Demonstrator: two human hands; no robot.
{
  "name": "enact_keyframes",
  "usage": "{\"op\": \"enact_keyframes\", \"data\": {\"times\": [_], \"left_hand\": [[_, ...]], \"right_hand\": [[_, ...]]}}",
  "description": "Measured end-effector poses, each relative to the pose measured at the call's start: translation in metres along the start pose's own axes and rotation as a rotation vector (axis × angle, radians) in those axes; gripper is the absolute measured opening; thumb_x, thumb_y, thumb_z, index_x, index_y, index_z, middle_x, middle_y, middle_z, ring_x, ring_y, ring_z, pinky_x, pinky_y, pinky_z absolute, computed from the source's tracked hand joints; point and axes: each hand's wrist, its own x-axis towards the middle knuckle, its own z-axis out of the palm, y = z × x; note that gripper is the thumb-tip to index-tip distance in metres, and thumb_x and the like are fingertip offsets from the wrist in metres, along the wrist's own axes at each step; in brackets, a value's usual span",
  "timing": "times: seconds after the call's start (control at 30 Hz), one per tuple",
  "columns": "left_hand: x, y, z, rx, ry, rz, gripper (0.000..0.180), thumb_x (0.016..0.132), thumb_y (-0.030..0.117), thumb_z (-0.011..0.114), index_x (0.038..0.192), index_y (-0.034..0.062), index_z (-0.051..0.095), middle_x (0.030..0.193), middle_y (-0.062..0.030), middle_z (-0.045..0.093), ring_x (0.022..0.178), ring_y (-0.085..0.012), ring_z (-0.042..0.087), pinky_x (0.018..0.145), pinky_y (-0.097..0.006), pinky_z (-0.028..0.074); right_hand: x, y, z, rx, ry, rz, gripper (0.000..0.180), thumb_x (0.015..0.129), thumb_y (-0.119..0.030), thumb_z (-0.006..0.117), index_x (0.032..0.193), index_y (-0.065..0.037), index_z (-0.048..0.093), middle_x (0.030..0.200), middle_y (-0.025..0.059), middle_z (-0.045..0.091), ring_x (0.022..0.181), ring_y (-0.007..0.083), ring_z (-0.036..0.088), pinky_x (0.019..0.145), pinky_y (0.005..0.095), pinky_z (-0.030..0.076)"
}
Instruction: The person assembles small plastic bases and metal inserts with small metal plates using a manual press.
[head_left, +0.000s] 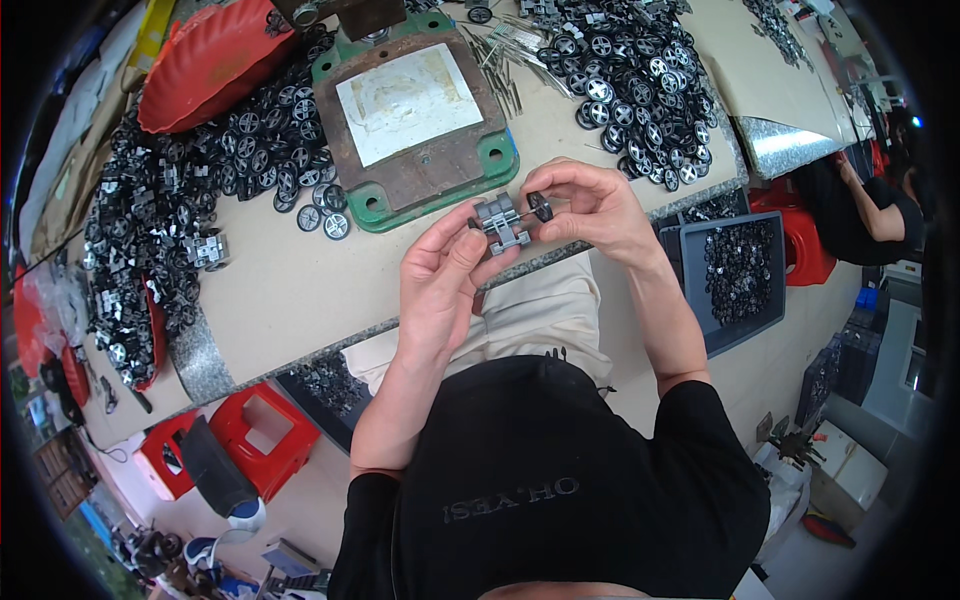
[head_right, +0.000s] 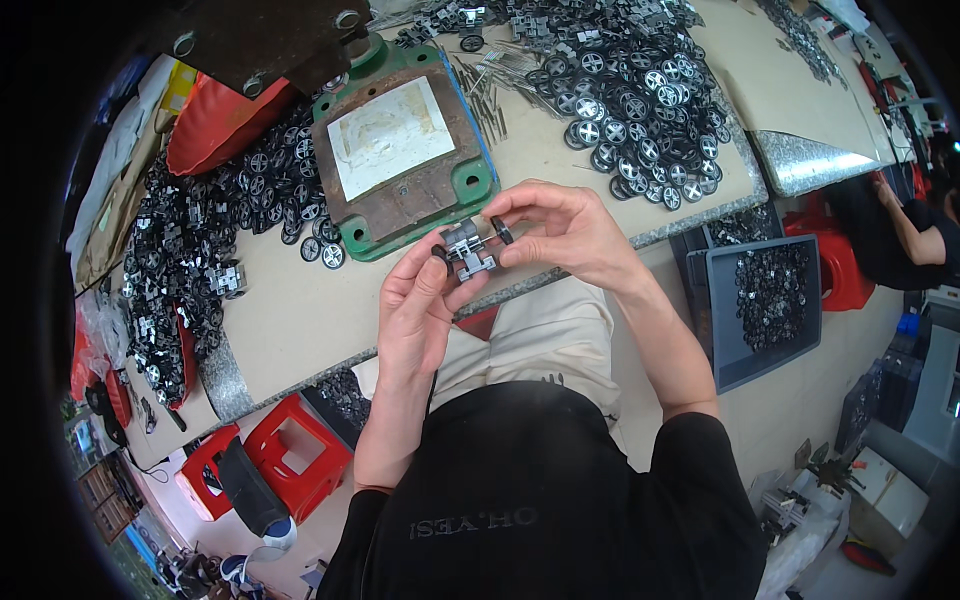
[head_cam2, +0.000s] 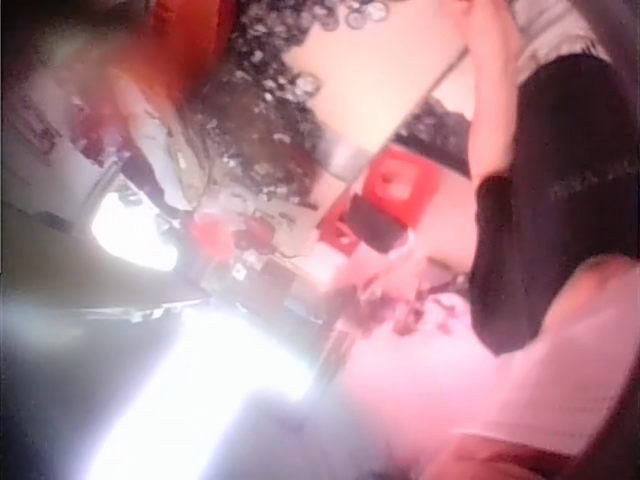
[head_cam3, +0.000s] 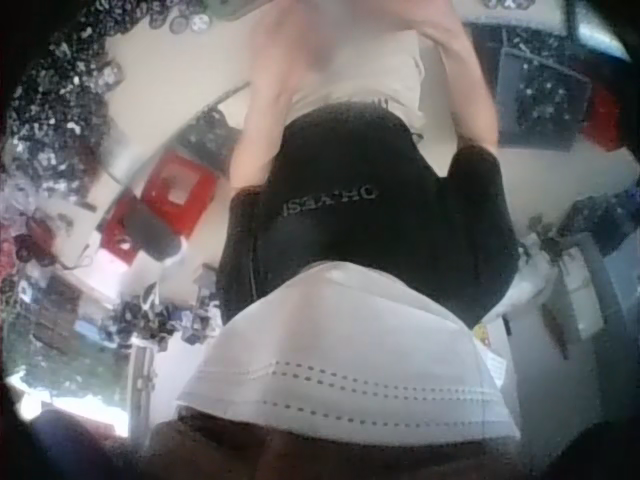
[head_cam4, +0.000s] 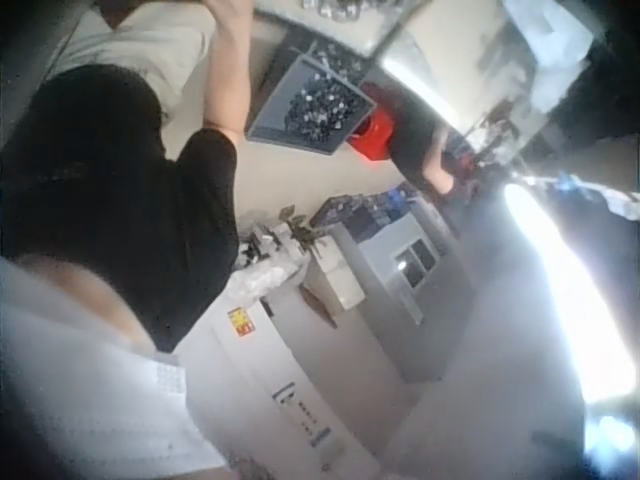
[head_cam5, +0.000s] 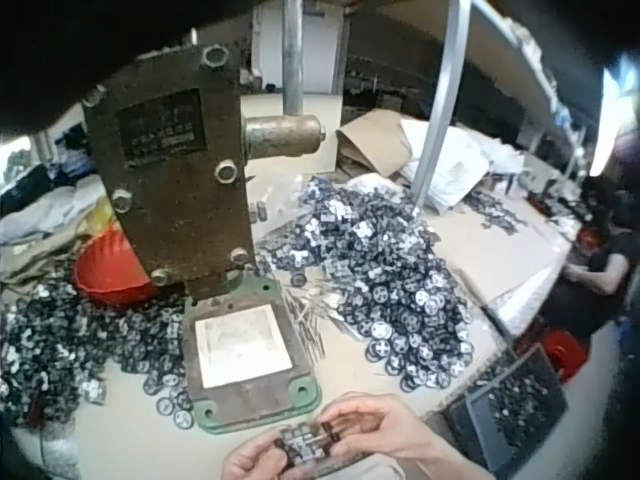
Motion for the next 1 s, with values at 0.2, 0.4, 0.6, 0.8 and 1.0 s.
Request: {"op": "enact_keyframes", "data": {"times": [0.2,0.4,0.6,0.8,1.0], "left_hand": [[-0.002,-0.002,0.001,0.139,-0.004,0.1,0.032,0.085,0.004,0.054,0.117,-0.0022,0.049,0.105,-0.014,0.058,0.093,-0.0202,0.06,0.081,-0.034,0.053],[0.002,-0.003,-0.004,0.374,-0.024,0.197,0.033,0.084,0.006,0.057,0.116,-0.0007,0.05,0.104,-0.0124,0.058,0.094,-0.0192,0.059,0.081,-0.037,0.053],[0.007,-0.009,0.002,0.071,0.03,0.166,0.035,0.082,-0.002,0.057,0.116,-0.0003,0.049,0.102,-0.0094,0.058,0.09,-0.0111,0.056,0.072,-0.021,0.047],[0.006,0.023,0.002,0.402,-0.109,0.176,0.038,0.079,-0.002,0.061,0.115,0.0006,0.05,0.1,-0.0065,0.058,0.085,-0.0079,0.054,0.073,-0.019,0.042],[0.035,0.072,0.015,0.863,-0.019,0.269,0.03,0.075,0.003,0.066,0.103,-0.0032,0.057,0.081,-0.006,0.063,0.076,-0.0083,0.057,0.065,-0.022,0.044]], "right_hand": [[-0.002,-0.002,0.002,-0.047,0.027,-0.007,0.038,0.067,0.004,0.071,0.104,0.003,0.058,0.099,0.0071,0.058,0.09,0.0137,0.054,0.081,0.027,0.046],[-0.001,-0.007,0.005,0.007,0.097,0.308,0.021,0.076,-0.003,0.067,0.094,0.003,0.059,0.085,0.0052,0.061,0.073,0.0079,0.057,0.058,0.0201,0.049],[-0.003,0.0,0.025,0.031,0.177,0.188,0.018,0.08,-0.004,0.062,0.095,0.004,0.057,0.08,0.0053,0.06,0.063,0.009,0.058,0.053,0.0201,0.05],[0.012,-0.043,0.025,-0.566,0.017,0.043,0.012,0.077,-0.007,0.066,0.086,0.0,0.062,0.073,0.0022,0.061,0.06,0.0034,0.053,0.051,0.0182,0.043],[0.047,-0.063,0.027,-0.718,-0.09,-0.121,0.026,0.071,-0.009,0.069,0.093,0.002,0.061,0.077,0.0059,0.062,0.065,0.01,0.056,0.057,0.0242,0.047]]}}
